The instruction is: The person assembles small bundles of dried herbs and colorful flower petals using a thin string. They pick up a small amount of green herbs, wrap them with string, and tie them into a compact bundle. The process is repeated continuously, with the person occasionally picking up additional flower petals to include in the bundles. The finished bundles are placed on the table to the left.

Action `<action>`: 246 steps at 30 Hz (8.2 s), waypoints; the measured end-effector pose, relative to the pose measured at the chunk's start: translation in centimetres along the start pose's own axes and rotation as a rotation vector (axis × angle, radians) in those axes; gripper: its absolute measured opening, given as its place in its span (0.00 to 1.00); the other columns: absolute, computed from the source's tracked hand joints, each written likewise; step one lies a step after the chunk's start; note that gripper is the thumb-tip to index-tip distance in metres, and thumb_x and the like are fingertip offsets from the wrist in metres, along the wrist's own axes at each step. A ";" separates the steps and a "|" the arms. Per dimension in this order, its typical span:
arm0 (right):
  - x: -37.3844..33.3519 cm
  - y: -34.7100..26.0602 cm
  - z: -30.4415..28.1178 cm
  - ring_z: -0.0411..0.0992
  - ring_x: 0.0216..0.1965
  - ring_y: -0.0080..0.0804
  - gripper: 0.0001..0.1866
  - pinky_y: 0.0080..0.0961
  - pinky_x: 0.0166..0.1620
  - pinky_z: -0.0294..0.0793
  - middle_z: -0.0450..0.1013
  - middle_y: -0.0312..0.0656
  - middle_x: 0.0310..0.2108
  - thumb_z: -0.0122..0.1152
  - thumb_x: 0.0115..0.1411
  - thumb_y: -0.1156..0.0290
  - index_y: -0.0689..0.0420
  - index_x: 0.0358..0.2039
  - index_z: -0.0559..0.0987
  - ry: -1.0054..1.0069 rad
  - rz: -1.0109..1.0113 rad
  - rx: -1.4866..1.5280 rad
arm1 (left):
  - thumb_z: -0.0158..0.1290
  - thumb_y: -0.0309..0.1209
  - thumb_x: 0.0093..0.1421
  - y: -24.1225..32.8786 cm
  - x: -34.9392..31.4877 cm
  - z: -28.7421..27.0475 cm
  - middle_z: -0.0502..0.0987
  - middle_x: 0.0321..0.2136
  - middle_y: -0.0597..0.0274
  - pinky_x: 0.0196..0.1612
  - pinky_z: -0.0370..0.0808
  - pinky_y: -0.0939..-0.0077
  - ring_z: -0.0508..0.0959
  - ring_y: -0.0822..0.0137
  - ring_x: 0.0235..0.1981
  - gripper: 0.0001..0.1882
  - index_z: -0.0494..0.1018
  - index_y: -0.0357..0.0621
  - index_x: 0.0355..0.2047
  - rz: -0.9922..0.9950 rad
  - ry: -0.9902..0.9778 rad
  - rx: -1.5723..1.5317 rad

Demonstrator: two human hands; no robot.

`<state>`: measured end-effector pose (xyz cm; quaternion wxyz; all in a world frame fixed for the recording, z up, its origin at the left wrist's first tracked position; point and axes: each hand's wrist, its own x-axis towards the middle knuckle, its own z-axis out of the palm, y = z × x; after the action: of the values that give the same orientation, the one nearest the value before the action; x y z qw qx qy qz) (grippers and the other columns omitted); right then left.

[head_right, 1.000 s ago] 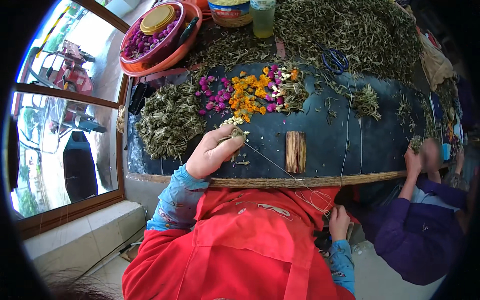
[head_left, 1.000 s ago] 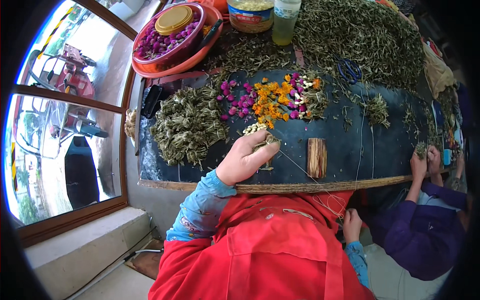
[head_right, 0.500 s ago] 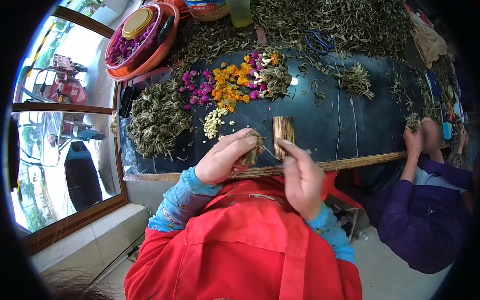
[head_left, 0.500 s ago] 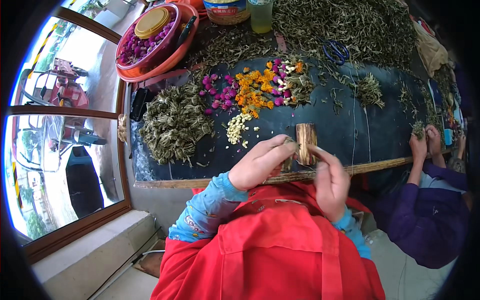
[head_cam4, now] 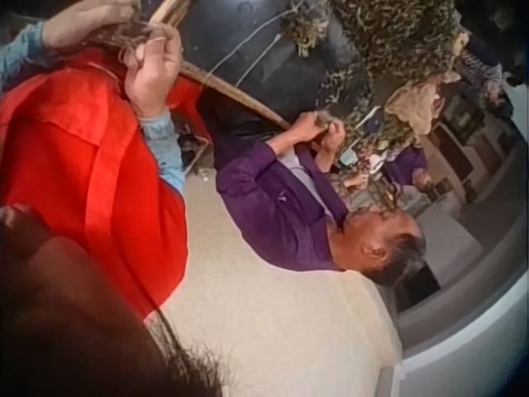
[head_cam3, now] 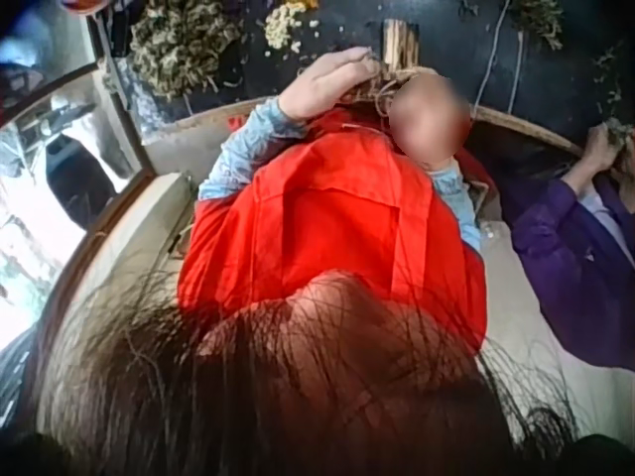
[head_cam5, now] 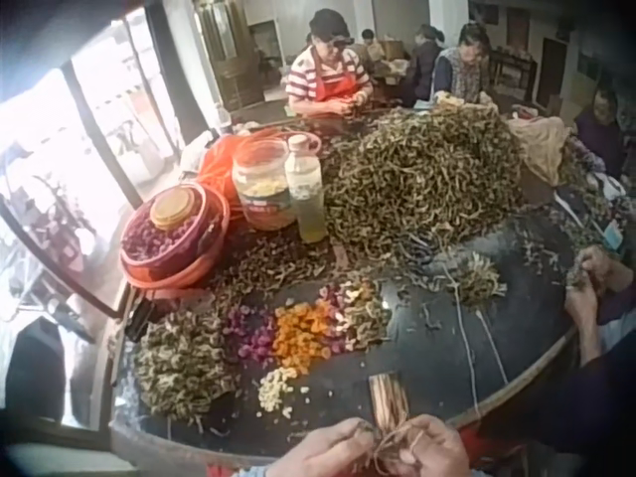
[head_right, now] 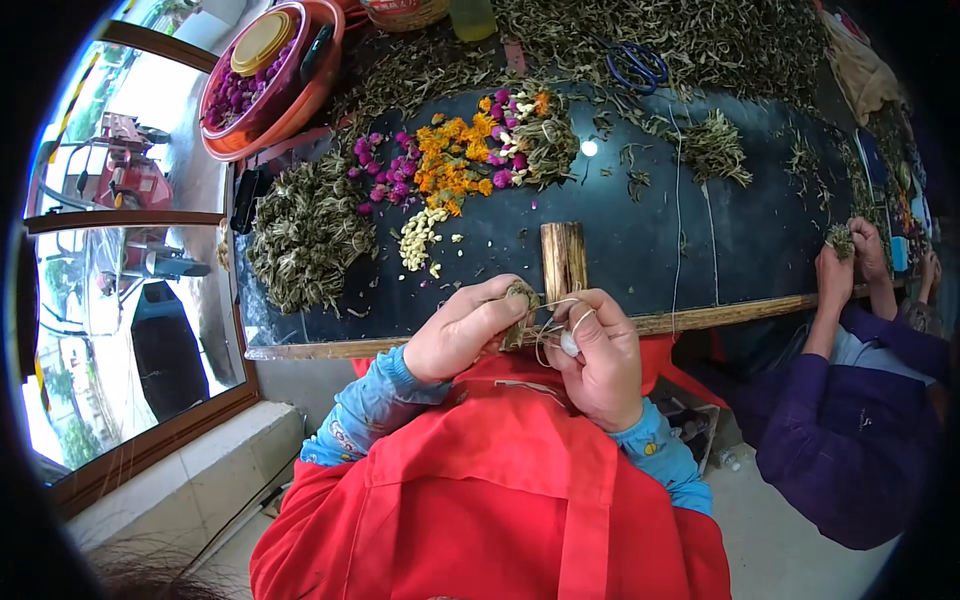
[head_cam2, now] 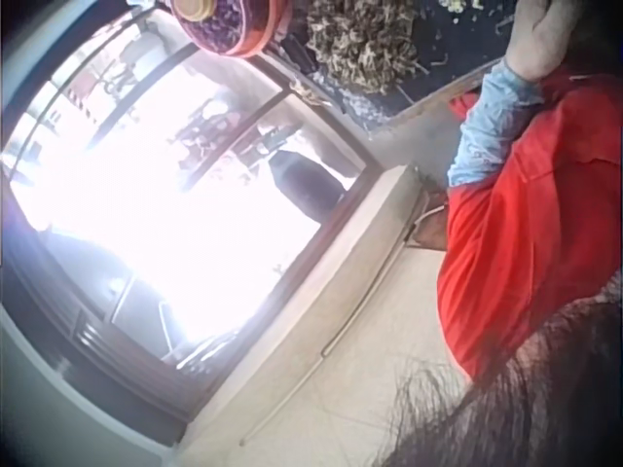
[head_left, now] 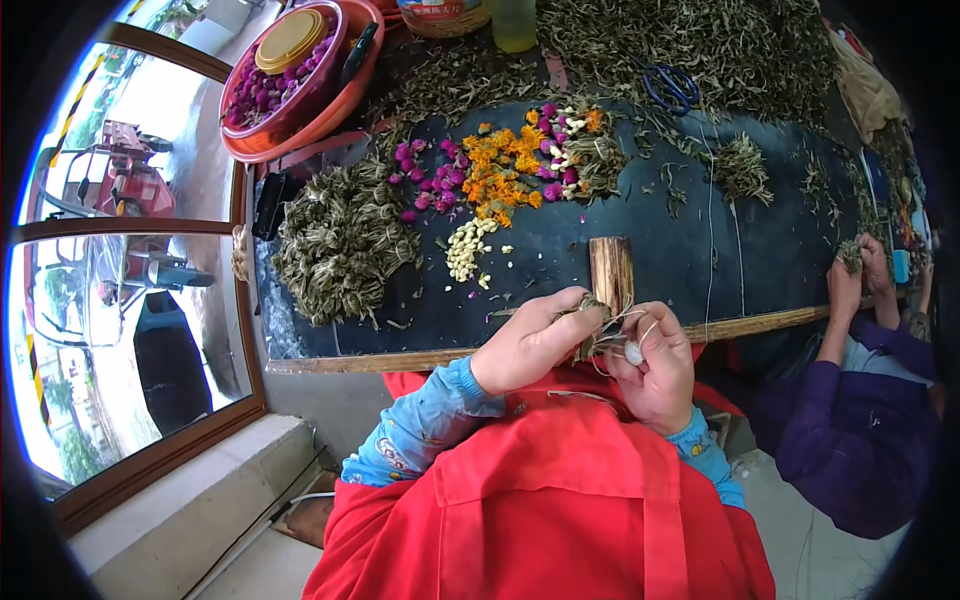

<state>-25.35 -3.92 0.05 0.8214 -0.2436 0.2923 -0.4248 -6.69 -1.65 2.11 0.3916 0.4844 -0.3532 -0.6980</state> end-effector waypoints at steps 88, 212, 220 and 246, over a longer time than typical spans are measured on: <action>2.2 0.8 3.4 0.74 0.25 0.23 0.05 0.22 0.31 0.73 0.76 0.41 0.25 0.58 0.62 0.75 0.62 0.37 0.78 -0.265 -0.098 -1.136 | 0.59 0.23 0.56 -1.8 -3.0 -4.2 0.79 0.30 0.55 0.34 0.78 0.73 0.81 0.64 0.28 0.19 0.75 0.38 0.49 0.511 0.169 0.552; 1.7 1.5 6.4 0.76 0.24 0.23 0.09 0.21 0.27 0.74 0.79 0.43 0.27 0.60 0.61 0.81 0.63 0.43 0.81 -0.317 -0.170 -1.038 | 0.58 0.18 0.59 -2.0 -5.6 -5.1 0.77 0.33 0.58 0.29 0.78 0.83 0.78 0.74 0.27 0.04 0.75 0.35 0.34 0.217 0.265 -0.424; 1.8 1.8 6.1 0.76 0.23 0.23 0.05 0.20 0.27 0.73 0.77 0.42 0.24 0.59 0.61 0.79 0.62 0.38 0.79 -0.282 -0.103 -1.009 | 0.58 0.18 0.59 -2.2 -5.8 -4.4 0.77 0.33 0.60 0.29 0.76 0.83 0.76 0.76 0.27 0.04 0.75 0.35 0.34 0.244 0.280 -0.390; 0.4 -3.2 3.3 0.71 0.18 0.24 0.02 0.22 0.21 0.72 0.75 0.48 0.27 0.48 0.68 0.75 0.60 0.39 0.68 -0.561 -0.480 -0.495 | 0.62 0.30 0.51 -3.4 -2.2 -2.6 0.77 0.32 0.55 0.37 0.77 0.64 0.79 0.53 0.34 0.12 0.77 0.41 0.36 0.450 0.297 0.940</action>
<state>-24.68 -5.46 4.31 0.6639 -0.5998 0.0864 -0.4381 -4.37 1.55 -0.73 0.3181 0.6131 -0.6633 -0.2879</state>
